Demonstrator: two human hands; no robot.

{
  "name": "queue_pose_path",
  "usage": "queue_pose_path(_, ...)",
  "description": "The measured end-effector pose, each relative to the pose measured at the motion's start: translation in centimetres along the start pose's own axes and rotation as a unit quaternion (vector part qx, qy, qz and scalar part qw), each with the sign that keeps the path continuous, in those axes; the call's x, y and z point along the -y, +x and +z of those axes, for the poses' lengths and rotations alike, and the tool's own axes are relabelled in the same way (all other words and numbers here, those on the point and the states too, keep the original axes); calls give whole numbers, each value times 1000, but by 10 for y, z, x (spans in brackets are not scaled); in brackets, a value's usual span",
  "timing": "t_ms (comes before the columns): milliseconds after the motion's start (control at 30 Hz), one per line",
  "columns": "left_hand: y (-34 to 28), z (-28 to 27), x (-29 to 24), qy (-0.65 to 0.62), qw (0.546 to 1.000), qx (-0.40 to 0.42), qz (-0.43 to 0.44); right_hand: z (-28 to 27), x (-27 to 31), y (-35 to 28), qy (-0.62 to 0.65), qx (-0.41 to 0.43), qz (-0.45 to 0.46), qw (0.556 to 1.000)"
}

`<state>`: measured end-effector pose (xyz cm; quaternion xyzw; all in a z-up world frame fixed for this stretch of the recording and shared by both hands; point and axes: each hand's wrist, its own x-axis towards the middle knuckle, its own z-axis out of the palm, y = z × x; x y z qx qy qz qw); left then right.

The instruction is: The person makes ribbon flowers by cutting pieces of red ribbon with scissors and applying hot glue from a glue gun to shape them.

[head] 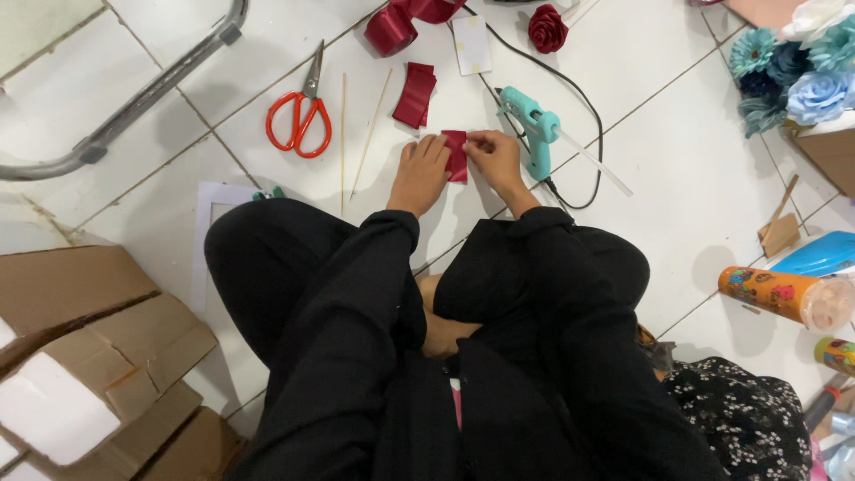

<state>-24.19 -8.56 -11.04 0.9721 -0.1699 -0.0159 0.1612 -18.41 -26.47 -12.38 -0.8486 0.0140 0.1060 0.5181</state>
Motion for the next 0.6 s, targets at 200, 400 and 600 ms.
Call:
queue_pose_path(200, -3, -20, -2, -20, 1000, -6, -6, 2, 4, -2, -72, -41, -112, 990)
queue_pose_path(400, -3, -11, 5, -67, 997, 0, -21, -1, 39, -16, -191, -30, -222, 956)
queue_pose_path(600, -3, -18, 4, -79, 996, 20, -37, 5, 23, -16, -335, -36, -318, 886)
